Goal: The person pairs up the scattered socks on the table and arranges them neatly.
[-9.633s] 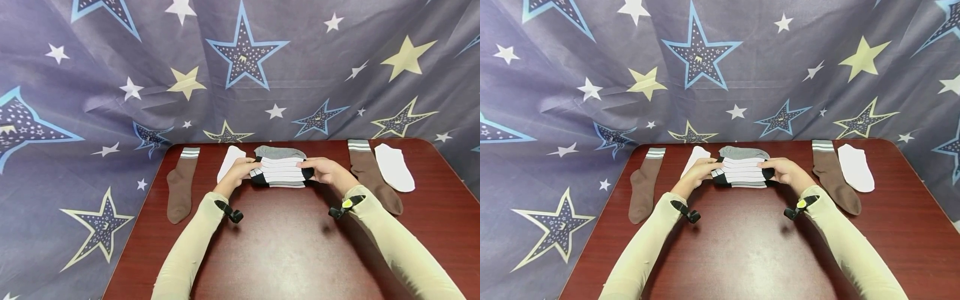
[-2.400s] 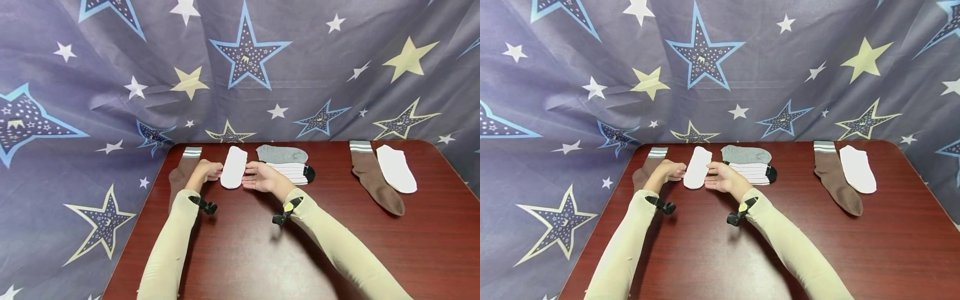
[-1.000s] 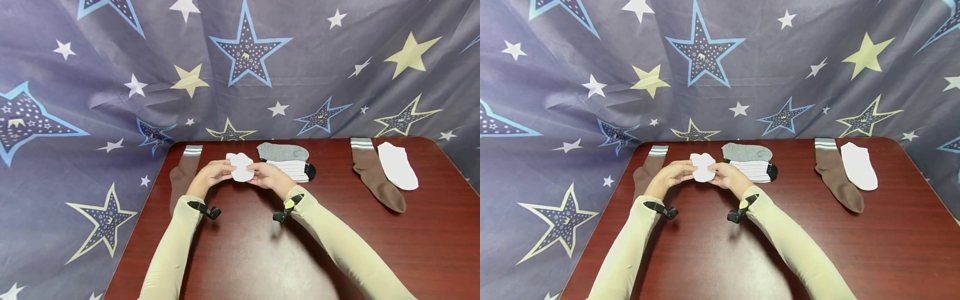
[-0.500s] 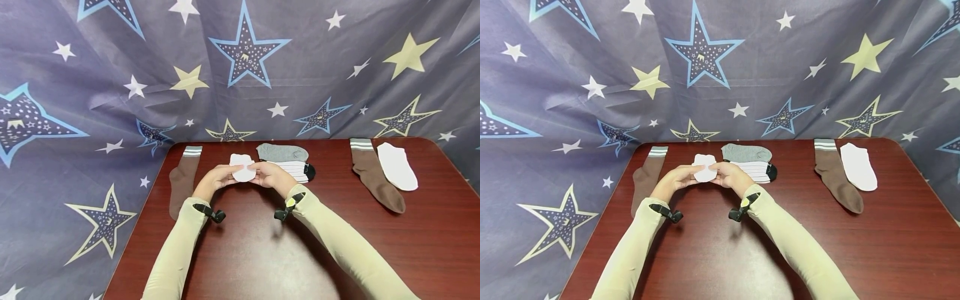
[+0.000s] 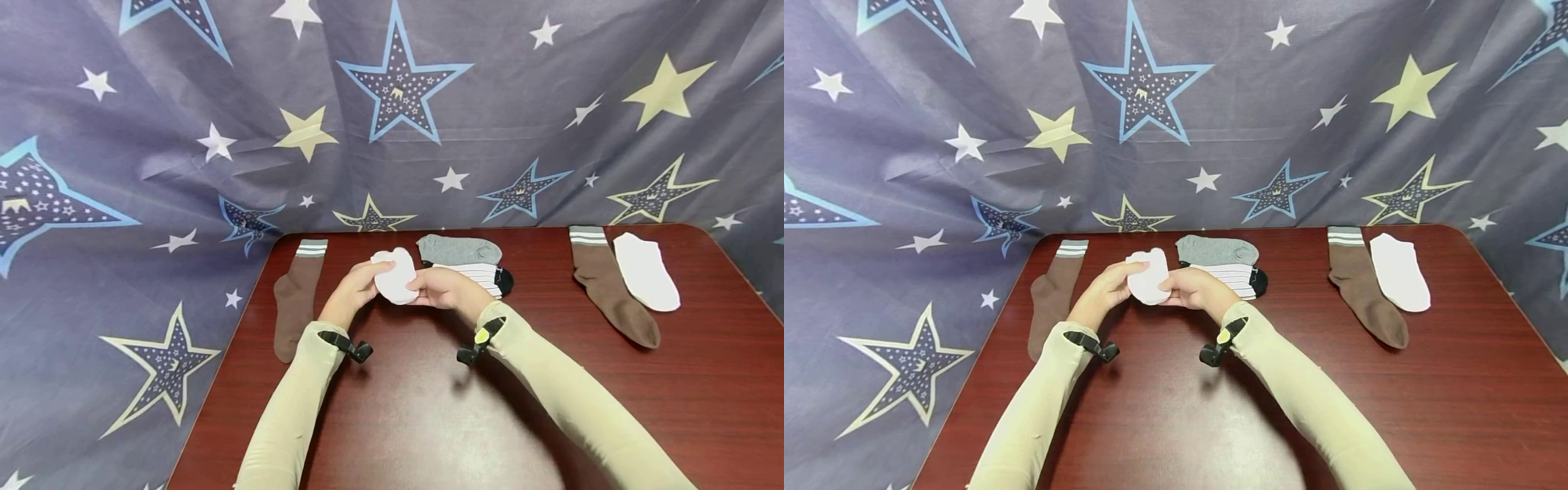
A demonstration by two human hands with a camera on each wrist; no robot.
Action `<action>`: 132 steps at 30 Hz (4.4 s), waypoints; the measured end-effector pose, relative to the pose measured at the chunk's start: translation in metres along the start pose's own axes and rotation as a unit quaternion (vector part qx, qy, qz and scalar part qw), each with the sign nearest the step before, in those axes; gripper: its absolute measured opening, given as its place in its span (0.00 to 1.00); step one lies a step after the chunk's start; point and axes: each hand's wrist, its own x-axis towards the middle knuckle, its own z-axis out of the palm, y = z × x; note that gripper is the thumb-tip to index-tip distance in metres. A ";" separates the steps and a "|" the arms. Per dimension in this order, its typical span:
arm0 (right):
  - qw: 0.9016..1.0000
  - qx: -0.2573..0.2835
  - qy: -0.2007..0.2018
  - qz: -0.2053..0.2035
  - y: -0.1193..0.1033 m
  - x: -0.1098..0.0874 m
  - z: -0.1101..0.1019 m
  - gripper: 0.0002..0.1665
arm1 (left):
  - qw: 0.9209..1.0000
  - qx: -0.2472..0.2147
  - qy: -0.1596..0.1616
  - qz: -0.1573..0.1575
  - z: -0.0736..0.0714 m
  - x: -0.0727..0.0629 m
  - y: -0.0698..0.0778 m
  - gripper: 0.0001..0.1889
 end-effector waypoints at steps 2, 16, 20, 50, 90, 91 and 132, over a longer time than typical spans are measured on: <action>1.000 -0.029 -0.007 -0.004 0.001 -0.002 -0.003 0.16 | 1.000 -0.012 0.002 0.009 -0.001 0.000 0.002 0.08; 0.997 -0.082 -0.013 -0.006 -0.005 -0.022 -0.034 0.08 | 0.995 -0.094 -0.017 0.026 -0.007 -0.002 0.015 0.12; 0.998 -0.066 0.000 -0.003 -0.007 -0.030 -0.045 0.07 | 0.996 -0.090 -0.012 0.017 -0.004 -0.002 0.015 0.09; 0.995 0.081 0.018 -0.047 -0.023 -0.075 -0.105 0.18 | 0.988 0.097 -0.117 -0.004 0.019 -0.001 0.004 0.20; 0.993 -0.111 0.039 0.005 -0.014 -0.112 -0.120 0.11 | 0.923 0.362 -0.130 0.008 0.032 -0.021 0.003 0.15; 0.993 -0.114 0.041 0.007 -0.013 -0.112 -0.120 0.11 | 0.919 0.373 -0.130 0.007 0.032 -0.021 0.002 0.15; 0.976 -0.199 0.077 0.037 0.005 -0.111 -0.128 0.12 | 0.878 0.433 -0.183 -0.093 0.035 -0.021 -0.014 0.15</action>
